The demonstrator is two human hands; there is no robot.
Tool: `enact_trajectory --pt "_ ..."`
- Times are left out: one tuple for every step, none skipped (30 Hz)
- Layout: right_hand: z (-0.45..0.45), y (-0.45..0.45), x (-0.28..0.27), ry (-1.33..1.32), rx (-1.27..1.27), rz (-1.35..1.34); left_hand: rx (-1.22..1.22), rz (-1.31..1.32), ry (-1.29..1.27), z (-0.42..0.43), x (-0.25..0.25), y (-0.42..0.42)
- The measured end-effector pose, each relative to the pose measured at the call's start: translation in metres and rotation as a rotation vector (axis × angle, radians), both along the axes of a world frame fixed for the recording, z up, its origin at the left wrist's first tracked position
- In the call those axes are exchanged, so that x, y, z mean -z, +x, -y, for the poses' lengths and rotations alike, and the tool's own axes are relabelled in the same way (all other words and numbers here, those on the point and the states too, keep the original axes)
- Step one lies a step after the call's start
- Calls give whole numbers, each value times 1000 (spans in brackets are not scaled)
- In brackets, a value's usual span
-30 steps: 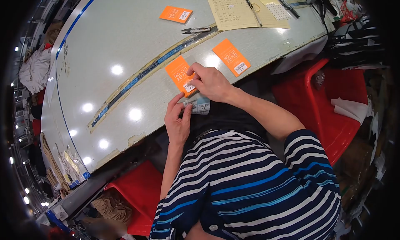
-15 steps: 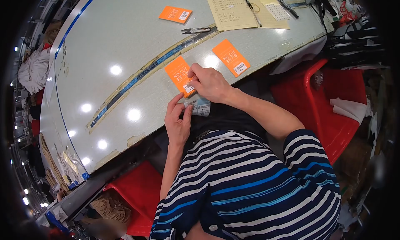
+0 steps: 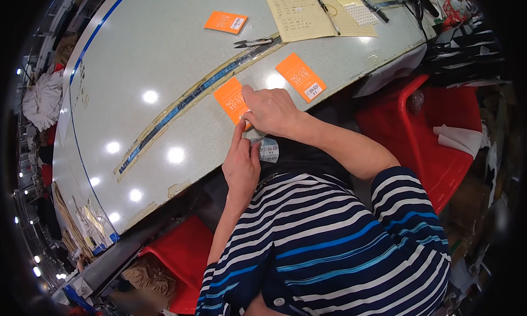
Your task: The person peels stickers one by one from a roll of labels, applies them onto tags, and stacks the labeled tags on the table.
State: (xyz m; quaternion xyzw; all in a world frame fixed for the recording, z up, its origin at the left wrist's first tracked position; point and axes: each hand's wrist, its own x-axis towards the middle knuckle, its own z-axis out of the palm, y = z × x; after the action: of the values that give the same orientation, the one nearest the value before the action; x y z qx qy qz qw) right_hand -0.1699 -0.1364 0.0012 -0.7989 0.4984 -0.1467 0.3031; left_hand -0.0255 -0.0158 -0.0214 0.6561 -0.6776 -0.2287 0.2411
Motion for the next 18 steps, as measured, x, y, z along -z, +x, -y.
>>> enact_trajectory --pt "2 0 -4 19 -8 -81 -3 17 -6 -1 2 0" --pt "5 1 -7 34 -20 -161 -10 34 -18 -1 2 -1" --pt "9 3 -10 47 -34 -241 -15 36 -24 -1 0 -1" --pt "12 1 -10 38 -38 -238 -9 40 -4 -1 -2 -1" --pt "16 -8 -10 48 -35 -228 -4 43 15 -1 -5 -1" --pt "20 -18 -9 58 -32 -220 1 45 34 -1 -6 -2" --pt "25 -23 -8 70 -25 -212 8 52 34 -1 -6 -2" --pt "32 -24 -17 159 -47 -268 10 52 27 -1 -6 -2" --pt "37 -24 -15 154 -40 -268 14 55 32 -1 -5 -1" --pt "42 -21 -9 87 -53 -172 20 59 38 -1 -4 -1" --pt "45 -17 -2 21 -67 -75 24 64 47 -1 -4 -2" --pt "49 -13 4 -43 -84 23 28 67 45 -1 -4 -3" --pt "53 -8 8 -45 -83 27 32 75 45 -2 -5 -4" --pt "59 -2 11 -68 -106 -2 34 85 45 -2 -6 -4" --pt "64 4 14 -92 -131 -31 34 95 43 -1 -7 -4" --pt "67 9 16 -116 -158 -61 29 101 39 -1 -8 -3" --pt "68 10 19 -120 -163 -58 20 100 51 -1 -9 -4" --pt "68 10 20 -212 -183 -34 10 97 65 -1 -9 -4"
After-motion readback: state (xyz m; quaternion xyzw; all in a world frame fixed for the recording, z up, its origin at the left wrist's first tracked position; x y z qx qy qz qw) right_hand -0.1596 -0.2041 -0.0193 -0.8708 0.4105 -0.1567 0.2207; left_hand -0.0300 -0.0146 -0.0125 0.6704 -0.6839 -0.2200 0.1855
